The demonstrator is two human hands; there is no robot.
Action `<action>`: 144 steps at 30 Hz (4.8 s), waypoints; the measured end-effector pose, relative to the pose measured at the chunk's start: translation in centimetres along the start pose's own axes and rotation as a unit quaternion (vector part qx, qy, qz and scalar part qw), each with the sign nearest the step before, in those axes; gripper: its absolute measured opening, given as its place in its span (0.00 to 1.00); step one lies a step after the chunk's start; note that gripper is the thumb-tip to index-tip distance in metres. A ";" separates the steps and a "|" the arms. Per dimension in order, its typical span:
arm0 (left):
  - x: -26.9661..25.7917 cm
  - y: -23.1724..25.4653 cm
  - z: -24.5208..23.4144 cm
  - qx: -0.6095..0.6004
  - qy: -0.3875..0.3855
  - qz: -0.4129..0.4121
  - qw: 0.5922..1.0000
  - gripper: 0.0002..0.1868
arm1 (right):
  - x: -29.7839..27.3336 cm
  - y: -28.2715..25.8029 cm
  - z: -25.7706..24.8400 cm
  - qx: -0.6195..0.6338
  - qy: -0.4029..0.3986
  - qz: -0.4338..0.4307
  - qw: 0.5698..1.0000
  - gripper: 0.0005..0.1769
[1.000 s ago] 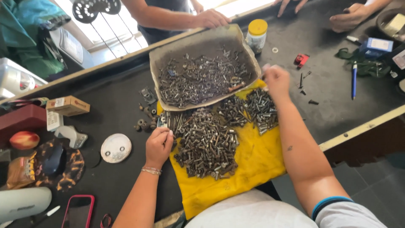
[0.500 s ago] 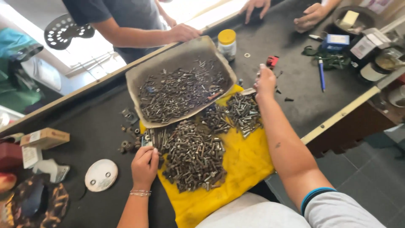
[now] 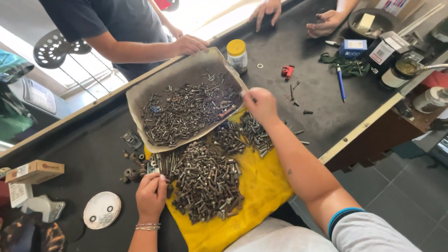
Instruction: The person sorts a large pile of mixed metal fasteners by hand, picking individual items from a container and placing them onto a yellow cloth on the table. They repeatedly reach into the bin, select fasteners, and set them down on the cloth.
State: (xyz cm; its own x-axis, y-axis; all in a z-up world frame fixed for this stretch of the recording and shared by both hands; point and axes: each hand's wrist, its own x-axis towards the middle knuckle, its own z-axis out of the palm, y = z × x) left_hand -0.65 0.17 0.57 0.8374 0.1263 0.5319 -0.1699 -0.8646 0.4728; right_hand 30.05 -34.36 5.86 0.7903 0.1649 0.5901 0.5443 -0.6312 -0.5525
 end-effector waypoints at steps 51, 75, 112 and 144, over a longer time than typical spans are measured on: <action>1.0 1.2 -1.9 -0.006 0.006 0.005 1.000 0.19 | 2.0 4.3 1.1 0.596 0.111 0.466 0.644 0.21; 0.3 1.6 0.7 0.121 0.087 0.185 0.971 0.17 | -1.2 4.3 2.8 -0.002 -0.006 -0.014 1.000 0.19; -0.5 -0.3 3.6 -0.057 0.072 0.020 0.996 0.22 | -1.8 2.2 3.2 0.068 -0.054 -0.213 0.973 0.19; 22.9 -6.1 10.6 0.294 -0.105 0.033 0.950 0.10 | -0.6 4.8 4.0 0.113 0.038 -0.111 0.987 0.20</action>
State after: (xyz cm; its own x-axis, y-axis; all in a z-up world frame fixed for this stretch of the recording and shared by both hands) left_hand 25.09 3.24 2.46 0.9307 0.0159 0.3655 0.0417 -0.9972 -0.0628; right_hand 33.27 -34.46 0.48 0.6251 0.2168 0.7498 0.7578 -0.3987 -0.5165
